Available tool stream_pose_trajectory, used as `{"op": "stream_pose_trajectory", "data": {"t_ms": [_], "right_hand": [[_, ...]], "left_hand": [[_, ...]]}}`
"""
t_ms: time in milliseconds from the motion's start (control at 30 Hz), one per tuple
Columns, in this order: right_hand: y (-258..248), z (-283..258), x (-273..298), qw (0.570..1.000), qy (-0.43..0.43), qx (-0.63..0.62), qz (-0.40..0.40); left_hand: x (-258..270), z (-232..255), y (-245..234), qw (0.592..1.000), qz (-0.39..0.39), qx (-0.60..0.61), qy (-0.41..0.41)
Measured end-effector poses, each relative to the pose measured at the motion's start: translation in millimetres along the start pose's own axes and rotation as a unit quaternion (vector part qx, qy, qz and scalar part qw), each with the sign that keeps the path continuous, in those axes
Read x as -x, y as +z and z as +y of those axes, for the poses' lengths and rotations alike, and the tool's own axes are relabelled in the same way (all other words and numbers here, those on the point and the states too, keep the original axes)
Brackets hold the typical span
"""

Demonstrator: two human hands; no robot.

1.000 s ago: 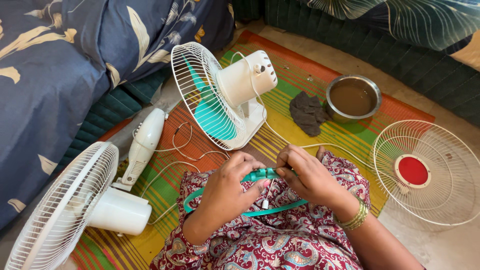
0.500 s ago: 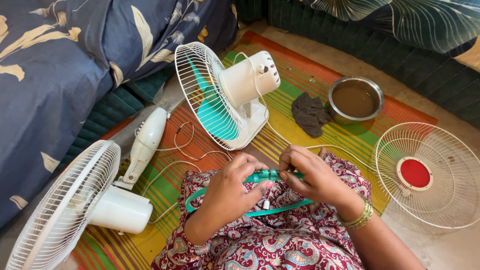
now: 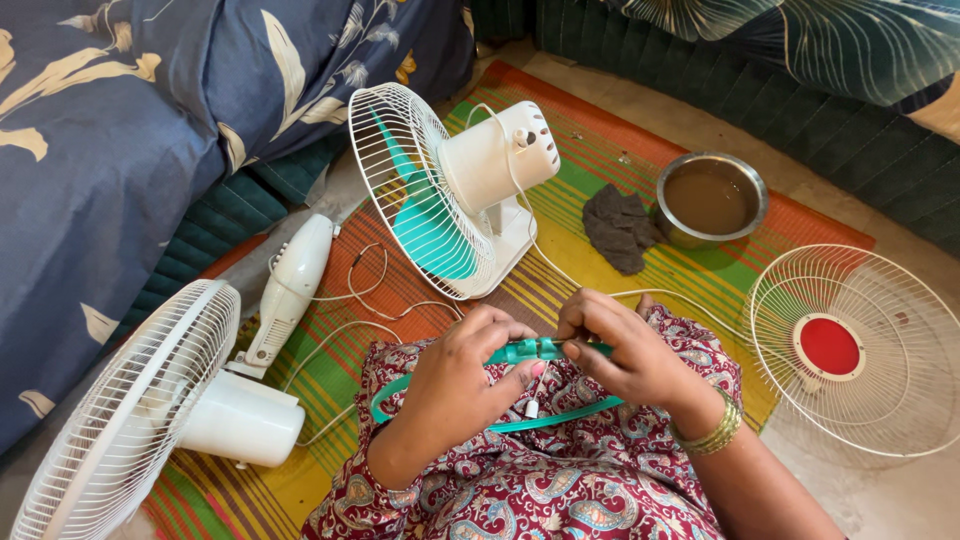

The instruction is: The person assembles a desk fan by attaching the blades and the front cage.

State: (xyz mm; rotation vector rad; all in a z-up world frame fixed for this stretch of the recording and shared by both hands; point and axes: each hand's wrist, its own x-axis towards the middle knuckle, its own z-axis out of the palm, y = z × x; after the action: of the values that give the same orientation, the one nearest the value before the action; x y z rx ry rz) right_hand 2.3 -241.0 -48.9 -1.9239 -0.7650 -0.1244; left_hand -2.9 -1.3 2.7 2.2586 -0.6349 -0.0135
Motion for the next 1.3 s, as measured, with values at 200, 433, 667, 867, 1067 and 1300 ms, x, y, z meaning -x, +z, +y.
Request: {"op": "stream_pose_trajectory", "data": {"t_ms": [200,433,667,867,1067,1300], "right_hand": [[6.8,-3.3,-4.1,0.991,-0.047,0.117,0.036],[2.8,-11.5,-9.4,0.960,-0.131,0.241,0.049],[-13.4,-33.9,-6.8,0.976,-0.078,0.197,0.052],[-5.7,-23.1,0.4,0.993,-0.050,0.091,0.065],[5.1,-0.4,4.2,0.989,-0.021,0.142,0.034],[-5.3,6.2,11.2,0.999,-0.001,-0.052,0.001]], "left_hand": [[-0.8,-1.6,2.1,1.000,0.008,-0.004,0.027],[-0.7,0.2,2.3,1.000,0.006,-0.014,0.003],[2.8,7.9,-2.0,0.999,0.028,0.002,0.032],[5.0,11.8,2.1,0.999,0.027,0.007,0.028],[2.7,8.6,4.4,1.000,0.010,-0.003,0.017],[-0.1,11.1,-1.3,1.000,0.007,0.011,-0.003]]}}
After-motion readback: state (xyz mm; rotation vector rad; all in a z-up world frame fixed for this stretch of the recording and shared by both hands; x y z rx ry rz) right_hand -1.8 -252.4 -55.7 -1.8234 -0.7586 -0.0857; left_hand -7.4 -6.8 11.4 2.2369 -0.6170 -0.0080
